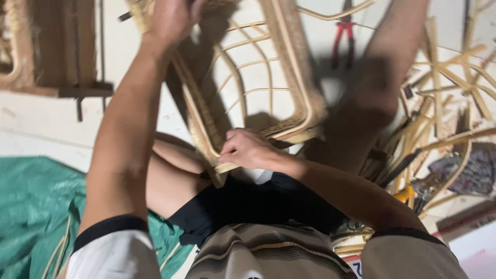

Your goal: The person sits on the floor and weaves thin bamboo strips into a rectangular basket frame. They use a hammer to tap the strips into place and adjust the frame with their hands.

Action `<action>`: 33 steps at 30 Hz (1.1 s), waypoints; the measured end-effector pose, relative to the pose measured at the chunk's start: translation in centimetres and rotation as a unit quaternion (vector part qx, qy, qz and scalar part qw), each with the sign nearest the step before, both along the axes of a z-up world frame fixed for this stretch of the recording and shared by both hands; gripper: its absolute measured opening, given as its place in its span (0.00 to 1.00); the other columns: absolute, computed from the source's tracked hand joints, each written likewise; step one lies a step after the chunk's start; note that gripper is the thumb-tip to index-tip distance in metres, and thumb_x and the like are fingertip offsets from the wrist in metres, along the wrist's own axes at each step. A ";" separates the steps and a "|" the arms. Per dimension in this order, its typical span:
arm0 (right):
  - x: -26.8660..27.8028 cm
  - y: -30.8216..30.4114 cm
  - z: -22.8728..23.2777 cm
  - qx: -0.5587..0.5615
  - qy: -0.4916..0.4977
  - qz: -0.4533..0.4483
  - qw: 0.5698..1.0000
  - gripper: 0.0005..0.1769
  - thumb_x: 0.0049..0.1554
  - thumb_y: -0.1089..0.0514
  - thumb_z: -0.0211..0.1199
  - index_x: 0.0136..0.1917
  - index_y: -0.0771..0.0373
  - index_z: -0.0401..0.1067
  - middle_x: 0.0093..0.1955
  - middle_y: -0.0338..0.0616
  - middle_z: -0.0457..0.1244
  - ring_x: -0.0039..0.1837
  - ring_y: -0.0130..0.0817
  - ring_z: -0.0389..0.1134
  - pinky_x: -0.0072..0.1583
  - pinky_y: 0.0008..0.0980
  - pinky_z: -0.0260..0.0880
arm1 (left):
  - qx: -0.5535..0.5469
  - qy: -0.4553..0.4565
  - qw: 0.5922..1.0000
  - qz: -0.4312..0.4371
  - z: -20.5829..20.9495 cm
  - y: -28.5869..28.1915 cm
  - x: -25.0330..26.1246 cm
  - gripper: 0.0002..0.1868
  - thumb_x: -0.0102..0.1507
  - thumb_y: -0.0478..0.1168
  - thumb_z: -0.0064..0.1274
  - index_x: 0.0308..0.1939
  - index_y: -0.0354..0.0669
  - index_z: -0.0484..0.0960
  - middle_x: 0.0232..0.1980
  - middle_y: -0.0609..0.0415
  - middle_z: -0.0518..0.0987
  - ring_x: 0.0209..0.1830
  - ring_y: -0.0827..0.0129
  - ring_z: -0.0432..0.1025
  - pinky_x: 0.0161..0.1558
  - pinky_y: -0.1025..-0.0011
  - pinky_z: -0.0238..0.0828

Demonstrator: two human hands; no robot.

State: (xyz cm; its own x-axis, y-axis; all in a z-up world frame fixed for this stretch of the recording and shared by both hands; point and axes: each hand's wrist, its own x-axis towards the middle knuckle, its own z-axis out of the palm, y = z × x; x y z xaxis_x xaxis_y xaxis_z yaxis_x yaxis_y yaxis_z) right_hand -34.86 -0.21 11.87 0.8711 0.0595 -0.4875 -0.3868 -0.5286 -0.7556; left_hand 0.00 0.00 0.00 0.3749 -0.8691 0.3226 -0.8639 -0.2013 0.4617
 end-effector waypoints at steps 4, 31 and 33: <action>-1.3 0.1 0.6 -0.025 -0.186 0.022 0.982 0.11 0.55 0.48 0.70 0.46 0.56 0.84 0.46 0.41 0.70 0.52 0.41 0.70 0.57 0.45 0.69 | -0.060 0.018 0.997 -0.037 6.3 0.4 -2.0 0.08 0.72 0.36 0.63 0.46 0.33 0.83 0.46 0.37 0.81 0.46 0.42 0.74 0.45 0.51 0.70; -37.6 -5.2 -14.6 -0.201 0.190 -0.533 0.800 0.29 0.59 0.44 0.67 0.67 0.62 0.69 0.58 0.56 0.68 0.58 0.56 0.69 0.58 0.52 0.69 | -0.014 -0.200 0.975 -0.094 4.9 2.0 1.2 0.17 0.75 0.34 0.62 0.65 0.30 0.79 0.62 0.43 0.81 0.51 0.55 0.78 0.53 0.63 0.77; -39.1 -6.9 -16.5 -0.199 0.093 -0.532 0.818 0.34 0.56 0.47 0.70 0.67 0.70 0.66 0.55 0.62 0.68 0.56 0.56 0.70 0.56 0.52 0.70 | -0.057 -0.139 0.984 -0.098 6.3 2.0 0.5 0.12 0.71 0.33 0.64 0.56 0.29 0.81 0.53 0.40 0.80 0.53 0.49 0.78 0.56 0.60 0.77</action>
